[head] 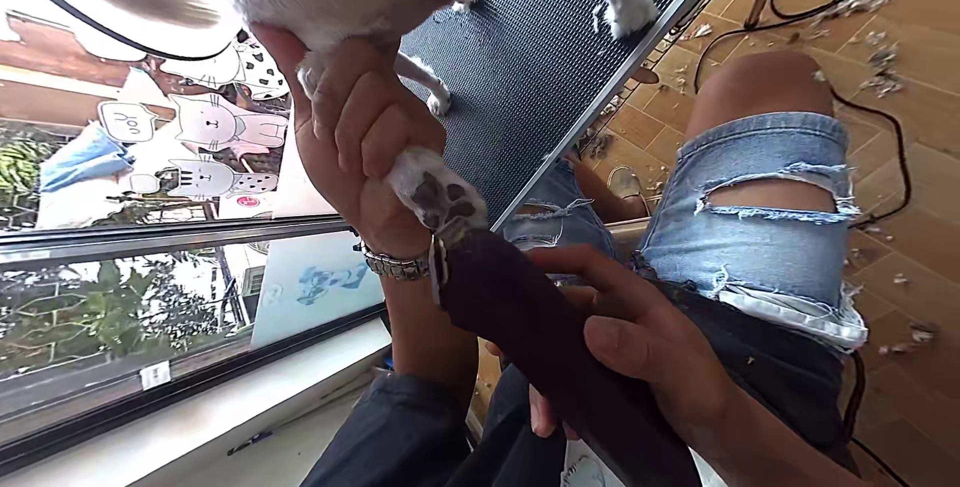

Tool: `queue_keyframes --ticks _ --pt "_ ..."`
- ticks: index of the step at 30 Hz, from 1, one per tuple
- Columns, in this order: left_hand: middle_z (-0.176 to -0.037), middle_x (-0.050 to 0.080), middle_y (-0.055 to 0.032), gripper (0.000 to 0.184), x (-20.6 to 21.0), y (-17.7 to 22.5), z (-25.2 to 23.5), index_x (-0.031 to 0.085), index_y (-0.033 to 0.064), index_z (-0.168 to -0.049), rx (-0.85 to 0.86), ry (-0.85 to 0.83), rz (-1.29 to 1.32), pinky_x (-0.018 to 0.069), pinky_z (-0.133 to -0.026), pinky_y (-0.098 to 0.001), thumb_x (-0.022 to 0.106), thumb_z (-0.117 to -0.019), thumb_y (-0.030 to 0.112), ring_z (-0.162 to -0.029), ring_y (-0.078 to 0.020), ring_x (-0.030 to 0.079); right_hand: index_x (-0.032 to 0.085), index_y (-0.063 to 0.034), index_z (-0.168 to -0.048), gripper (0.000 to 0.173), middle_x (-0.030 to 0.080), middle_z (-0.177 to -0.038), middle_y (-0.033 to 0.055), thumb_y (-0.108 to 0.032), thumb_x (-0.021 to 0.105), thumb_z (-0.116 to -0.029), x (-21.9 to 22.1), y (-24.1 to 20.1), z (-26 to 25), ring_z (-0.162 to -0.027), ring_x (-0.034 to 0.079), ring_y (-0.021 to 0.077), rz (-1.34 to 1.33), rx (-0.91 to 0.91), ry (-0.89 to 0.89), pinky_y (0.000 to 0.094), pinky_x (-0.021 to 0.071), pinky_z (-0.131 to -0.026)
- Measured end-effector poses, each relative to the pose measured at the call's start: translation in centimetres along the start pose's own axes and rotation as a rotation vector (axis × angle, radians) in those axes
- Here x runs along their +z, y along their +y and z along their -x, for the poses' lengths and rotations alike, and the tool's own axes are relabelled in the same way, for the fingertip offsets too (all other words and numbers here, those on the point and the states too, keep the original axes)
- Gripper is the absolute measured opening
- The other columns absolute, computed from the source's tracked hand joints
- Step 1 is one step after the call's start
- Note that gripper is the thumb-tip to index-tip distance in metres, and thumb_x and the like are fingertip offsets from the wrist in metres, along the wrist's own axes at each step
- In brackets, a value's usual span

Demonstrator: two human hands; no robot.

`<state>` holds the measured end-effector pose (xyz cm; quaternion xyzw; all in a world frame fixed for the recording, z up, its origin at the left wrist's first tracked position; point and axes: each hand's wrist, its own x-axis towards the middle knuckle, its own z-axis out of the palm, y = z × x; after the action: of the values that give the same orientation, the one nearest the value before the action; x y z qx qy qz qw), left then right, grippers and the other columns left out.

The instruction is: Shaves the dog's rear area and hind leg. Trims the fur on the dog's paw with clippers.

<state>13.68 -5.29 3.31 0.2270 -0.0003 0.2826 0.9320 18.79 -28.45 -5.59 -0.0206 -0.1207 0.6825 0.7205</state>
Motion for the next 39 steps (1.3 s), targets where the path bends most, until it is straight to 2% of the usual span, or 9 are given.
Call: queue_keyframes --ticks 3,4,8,11,16,21,26,29,39 --pt "-0.063 0.042 0.0028 0.077 -0.2 0.0 1.1 0.049 0.0015 -0.096 0.002 -0.01 -0.015 0.0365 -0.045 -0.0106 0.005 -0.103 0.064 -0.047 0.0007 0.042 0.048 -0.0103 -0.145 0.046 0.069 -0.116 0.0124 -0.025 0.06 -0.1031 0.1 0.2 0.5 -0.092 0.074 0.021 0.171 -0.086 0.064 0.0344 0.0654 -0.074" --pt "-0.058 0.047 0.0025 0.085 0.0 0.1 0.6 0.053 -0.0011 -0.091 0.001 0.0 -0.017 0.0384 -0.044 -0.0122 0.004 -0.1002 0.068 -0.045 0.0001 0.045 0.049 -0.0115 -0.145 0.047 0.068 -0.119 0.0111 -0.025 0.063 -0.1015 0.1 0.1 0.8 -0.097 0.072 0.0201 0.315 -0.139 0.126 0.0336 0.0647 -0.077" --pt "-0.059 0.049 0.0014 0.076 -0.3 0.2 -0.1 0.052 -0.0032 -0.091 0.064 -0.057 -0.031 0.043 -0.047 -0.0142 0.004 -0.1052 0.054 -0.047 -0.0017 0.049 0.057 -0.0133 -0.14 0.048 0.067 -0.121 0.0029 -0.029 0.069 -0.0965 0.6 -1.3 1.6 -0.102 0.069 0.0075 1.259 -0.334 0.385 0.0228 0.062 -0.08" --pt "-0.058 0.049 0.0009 0.086 -0.1 0.1 -0.2 0.053 -0.0016 -0.088 0.055 -0.036 -0.067 0.0416 -0.045 -0.0166 0.001 -0.1009 0.065 -0.046 -0.0034 0.047 0.065 -0.0145 -0.134 0.04 0.069 -0.117 0.0116 -0.031 0.067 -0.0971 1.1 -1.6 1.7 -0.099 0.068 0.0145 1.649 -0.41 0.391 0.0263 0.0571 -0.074" --pt "-0.058 0.049 -0.0001 0.088 0.3 -0.1 -0.5 0.054 -0.0008 -0.083 0.05 0.001 -0.059 0.0412 -0.044 -0.0183 0.001 -0.1001 0.067 -0.045 -0.0052 0.047 0.067 -0.0155 -0.131 0.036 0.069 -0.115 0.0141 -0.029 0.067 -0.0982 2.5 -1.6 0.4 -0.091 0.067 0.0186 1.728 -0.496 0.367 0.0272 0.0529 -0.065" --pt "-0.057 0.049 0.0004 0.088 0.1 0.3 -0.3 0.054 -0.0001 -0.085 0.062 -0.022 -0.089 0.0419 -0.044 -0.0188 0.0 -0.0996 0.068 -0.045 -0.0055 0.047 0.067 -0.0169 -0.131 0.035 0.07 -0.116 0.0155 -0.03 0.067 -0.0982 2.3 -1.6 1.0 -0.095 0.069 0.0197 1.77 -0.483 0.388 0.0274 0.0542 -0.069" --pt "-0.057 0.047 0.0009 0.084 0.3 0.0 -0.6 0.053 0.0015 -0.08 0.055 0.021 -0.085 0.039 -0.043 -0.0169 0.003 -0.1009 0.067 -0.044 -0.0044 0.045 0.068 -0.017 -0.131 0.036 0.069 -0.115 0.016 -0.03 0.069 -0.0971 2.7 -1.4 0.2 -0.089 0.068 0.0198 1.756 -0.523 0.388 0.0274 0.0528 -0.064" --pt "-0.058 0.047 0.0009 0.082 0.2 0.1 -0.5 0.052 0.0019 -0.083 0.067 0.004 -0.088 0.0403 -0.044 -0.0169 0.005 -0.1012 0.067 -0.046 -0.0048 0.046 0.068 -0.0176 -0.13 0.035 0.07 -0.116 0.0155 -0.031 0.069 -0.0971 2.6 -1.3 0.5 -0.095 0.069 0.0198 1.746 -0.512 0.401 0.0269 0.0546 -0.068" --pt "-0.059 0.048 0.0012 0.08 -0.2 0.5 -0.2 0.053 0.0007 -0.088 0.064 -0.026 -0.111 0.0422 -0.046 -0.0177 0.005 -0.103 0.063 -0.047 -0.0049 0.048 0.069 -0.0165 -0.129 0.035 0.07 -0.113 0.0155 -0.031 0.07 -0.0969 2.6 -1.5 0.1 -0.09 0.068 0.0199 1.772 -0.523 0.394 0.0271 0.052 -0.065"
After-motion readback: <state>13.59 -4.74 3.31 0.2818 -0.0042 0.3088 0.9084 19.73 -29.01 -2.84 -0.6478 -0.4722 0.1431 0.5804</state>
